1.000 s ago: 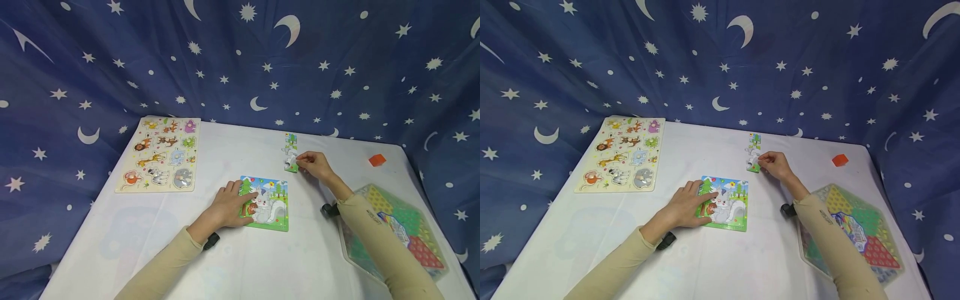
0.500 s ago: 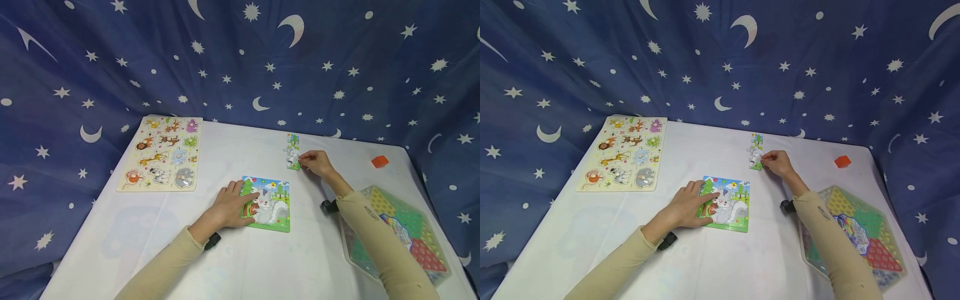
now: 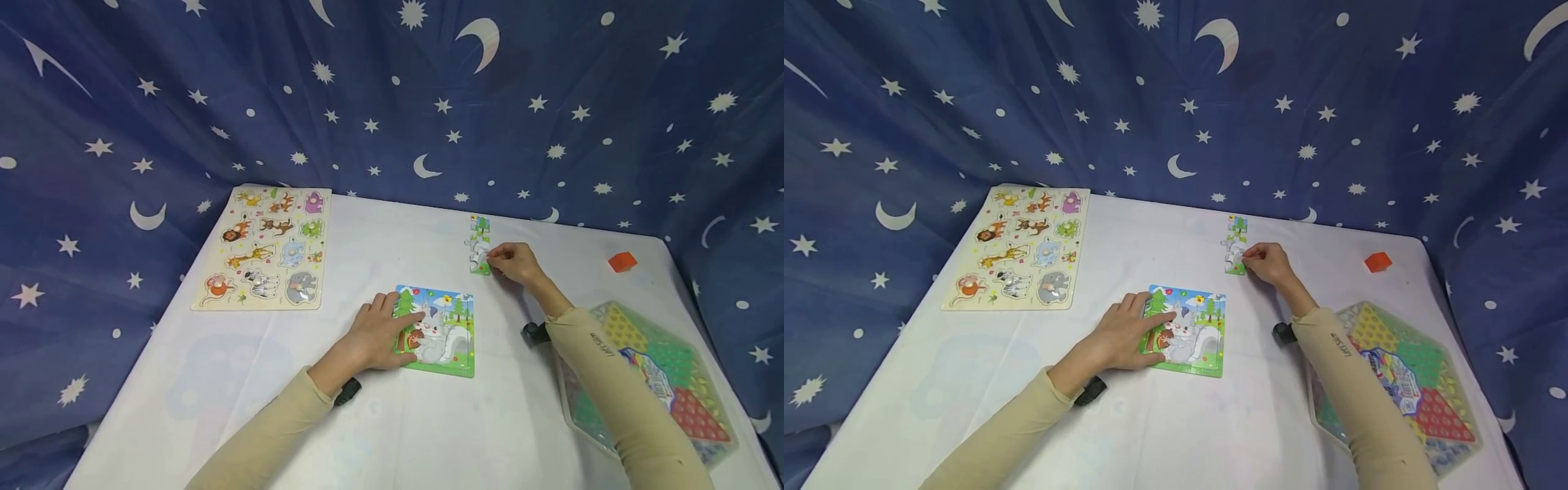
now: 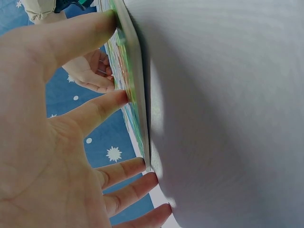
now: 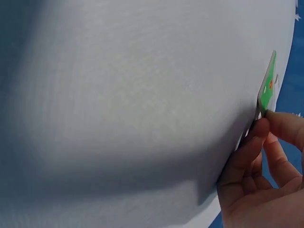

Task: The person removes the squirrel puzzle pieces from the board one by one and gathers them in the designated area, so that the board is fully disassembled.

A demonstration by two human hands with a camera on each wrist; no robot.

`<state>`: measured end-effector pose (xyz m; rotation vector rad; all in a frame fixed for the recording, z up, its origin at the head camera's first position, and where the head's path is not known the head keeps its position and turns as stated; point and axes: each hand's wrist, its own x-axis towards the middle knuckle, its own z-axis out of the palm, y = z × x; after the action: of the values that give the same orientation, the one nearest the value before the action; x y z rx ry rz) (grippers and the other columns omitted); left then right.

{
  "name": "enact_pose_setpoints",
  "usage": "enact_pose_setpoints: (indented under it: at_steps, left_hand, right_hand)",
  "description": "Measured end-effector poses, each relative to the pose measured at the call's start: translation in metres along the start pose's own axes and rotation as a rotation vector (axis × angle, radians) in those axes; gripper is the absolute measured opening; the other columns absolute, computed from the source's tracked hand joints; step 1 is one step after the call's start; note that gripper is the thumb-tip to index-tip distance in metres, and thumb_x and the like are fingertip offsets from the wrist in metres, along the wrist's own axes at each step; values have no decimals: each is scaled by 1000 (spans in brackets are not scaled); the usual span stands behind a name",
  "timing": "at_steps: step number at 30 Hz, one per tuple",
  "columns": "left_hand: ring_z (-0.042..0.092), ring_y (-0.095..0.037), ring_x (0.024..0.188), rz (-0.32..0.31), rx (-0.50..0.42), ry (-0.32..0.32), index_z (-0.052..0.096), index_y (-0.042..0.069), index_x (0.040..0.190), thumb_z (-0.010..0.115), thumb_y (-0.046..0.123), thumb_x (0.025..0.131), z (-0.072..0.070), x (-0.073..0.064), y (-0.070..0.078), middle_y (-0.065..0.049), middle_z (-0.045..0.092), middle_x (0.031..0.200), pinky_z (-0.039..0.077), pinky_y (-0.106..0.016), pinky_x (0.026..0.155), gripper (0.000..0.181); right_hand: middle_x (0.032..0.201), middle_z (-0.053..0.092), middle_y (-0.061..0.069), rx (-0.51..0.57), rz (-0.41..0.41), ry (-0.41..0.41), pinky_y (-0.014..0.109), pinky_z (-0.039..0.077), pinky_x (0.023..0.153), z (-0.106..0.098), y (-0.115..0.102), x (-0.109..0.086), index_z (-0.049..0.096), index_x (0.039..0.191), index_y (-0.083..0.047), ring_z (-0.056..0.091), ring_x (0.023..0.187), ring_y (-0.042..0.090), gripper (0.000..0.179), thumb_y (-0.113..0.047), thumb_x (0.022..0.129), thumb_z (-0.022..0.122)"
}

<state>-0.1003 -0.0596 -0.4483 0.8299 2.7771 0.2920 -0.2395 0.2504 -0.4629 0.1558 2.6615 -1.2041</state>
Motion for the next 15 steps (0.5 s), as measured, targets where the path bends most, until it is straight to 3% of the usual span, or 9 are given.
enact_pose_setpoints:
  at_steps: [4,15]
  left_hand:
    - [33,-28,119,3,-6,0,49,33,146,68,57,84,-1,-1,0,-15,30,145,36,-41,88,70]
    - [34,-28,118,9,-5,8,50,32,146,69,57,84,-1,-2,0,-15,31,144,36,-40,87,70]
  right_hand:
    - [76,59,4,-25,-35,14,23,44,57,2,-2,-1,67,102,5,53,65,15,18,-10,94,64]
    - [76,59,4,-14,-35,32,22,45,58,3,0,-3,67,101,6,53,65,14,18,-10,93,65]
